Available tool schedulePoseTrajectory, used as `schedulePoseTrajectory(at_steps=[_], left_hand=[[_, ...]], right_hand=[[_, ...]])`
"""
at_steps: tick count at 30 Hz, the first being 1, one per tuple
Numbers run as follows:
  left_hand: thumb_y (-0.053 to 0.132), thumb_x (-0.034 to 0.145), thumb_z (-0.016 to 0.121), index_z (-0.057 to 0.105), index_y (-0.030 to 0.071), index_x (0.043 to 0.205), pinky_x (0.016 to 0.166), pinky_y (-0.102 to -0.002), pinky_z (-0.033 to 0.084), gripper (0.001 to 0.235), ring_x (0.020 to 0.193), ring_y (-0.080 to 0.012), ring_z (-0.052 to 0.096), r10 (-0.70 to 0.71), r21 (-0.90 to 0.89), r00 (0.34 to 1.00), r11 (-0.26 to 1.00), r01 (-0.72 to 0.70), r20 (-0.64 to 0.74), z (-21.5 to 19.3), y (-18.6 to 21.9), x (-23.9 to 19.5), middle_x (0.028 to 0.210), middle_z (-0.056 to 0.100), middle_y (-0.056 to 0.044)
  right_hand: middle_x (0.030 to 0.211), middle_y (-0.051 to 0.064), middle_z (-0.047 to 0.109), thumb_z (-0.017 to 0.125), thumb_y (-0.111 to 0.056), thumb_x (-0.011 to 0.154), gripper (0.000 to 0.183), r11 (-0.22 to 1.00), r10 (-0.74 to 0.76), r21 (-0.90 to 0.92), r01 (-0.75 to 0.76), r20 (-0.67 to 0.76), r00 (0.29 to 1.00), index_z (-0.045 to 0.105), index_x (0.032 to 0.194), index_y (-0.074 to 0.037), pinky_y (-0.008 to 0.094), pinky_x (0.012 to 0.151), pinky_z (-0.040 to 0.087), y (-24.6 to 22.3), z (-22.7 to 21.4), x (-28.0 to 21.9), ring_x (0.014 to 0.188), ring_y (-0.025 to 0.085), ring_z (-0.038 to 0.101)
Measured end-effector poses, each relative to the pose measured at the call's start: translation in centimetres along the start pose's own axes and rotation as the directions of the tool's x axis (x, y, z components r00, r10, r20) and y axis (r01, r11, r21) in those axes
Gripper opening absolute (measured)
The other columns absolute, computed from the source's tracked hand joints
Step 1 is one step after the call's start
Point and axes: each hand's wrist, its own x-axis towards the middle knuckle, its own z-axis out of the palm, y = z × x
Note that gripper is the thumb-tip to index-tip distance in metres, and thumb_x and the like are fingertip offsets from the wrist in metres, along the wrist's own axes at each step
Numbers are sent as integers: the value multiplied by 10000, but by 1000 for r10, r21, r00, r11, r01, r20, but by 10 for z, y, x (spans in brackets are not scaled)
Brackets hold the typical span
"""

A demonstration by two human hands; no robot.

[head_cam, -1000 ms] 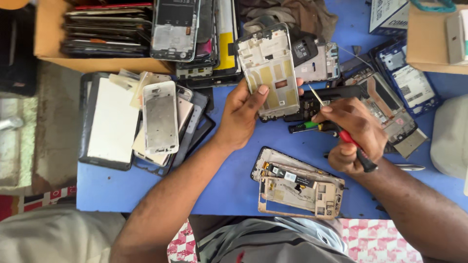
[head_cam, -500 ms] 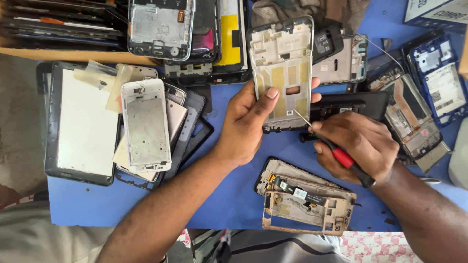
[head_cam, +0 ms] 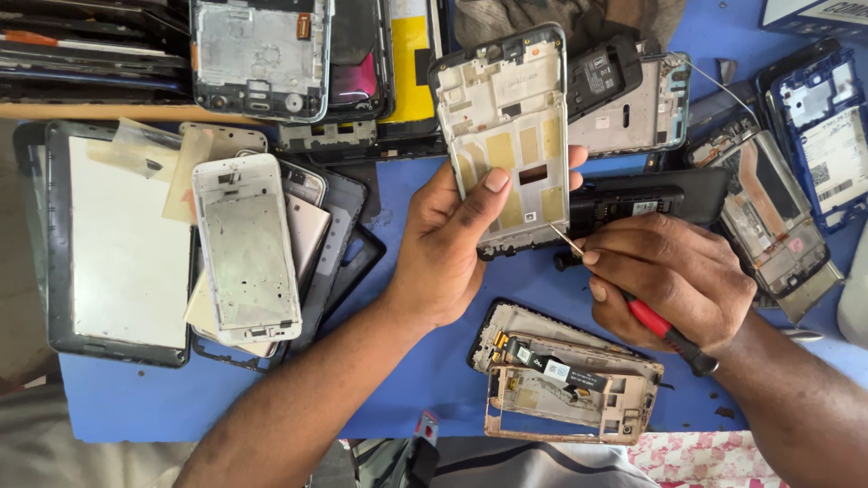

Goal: The person uses a screwdriver to remove screws from a disassembled smartphone chassis. They then pick up another phone chassis and continue unscrewing components while handling multiple phone parts on the workbench.

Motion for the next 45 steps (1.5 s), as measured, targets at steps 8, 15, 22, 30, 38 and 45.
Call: schedulePoseTrajectory(at_steps=[8,15,22,30,38,45], left_hand=[[235,1233,440,455,-19,1509,1157,-427,532,375,1313,-294,642,-29,-51,999,998,30,18,-2,-2,-2,1435,611,-222],[267,1245,429,440,5,1531,1163,-401,534,388,1297,-267,651,-26,23,999,999,25,46,-1,-3,-4,1478,590,-213],[266,1231,433,465,-19,1494,1137,-435,539,389,1267,-292,657,-65,-85,997,995,62,-41,1,-6,-3,1442,604,-234],[304,1201,467,474,-33,1469,1097,-447,549,431,1240,-313,662,-102,-137,989,987,86,-111,3,-9,0,1412,615,-252],[294,1212,457,467,-37,1474,1103,-445,553,422,1248,-307,661,-109,-137,990,986,95,-93,3,-7,-2,1416,611,-260],[283,1237,433,460,-25,1484,1132,-436,553,396,1281,-320,656,-62,-61,996,996,58,-61,2,-9,-4,1434,609,-254]], right_hand=[[882,195,709,728,62,805,123,999,7,-35,-6,38,999,649,897,49,400,684,623,-2,0,2,820,333,738],[863,176,715,764,73,804,130,998,44,-48,-40,83,996,674,893,42,397,729,625,-3,-5,10,843,326,749],[975,187,713,828,41,774,197,995,89,-47,-85,90,992,686,909,23,397,772,626,-3,-2,12,905,303,733],[987,204,721,854,25,755,208,994,95,-62,-90,92,991,707,901,37,410,764,627,0,-1,12,935,317,730],[923,198,718,822,-15,804,174,999,-4,38,2,63,998,685,886,56,414,783,653,10,0,5,913,335,752],[889,182,730,815,-19,813,148,1000,24,11,-25,75,997,695,878,40,415,791,645,10,2,-1,909,327,751]])
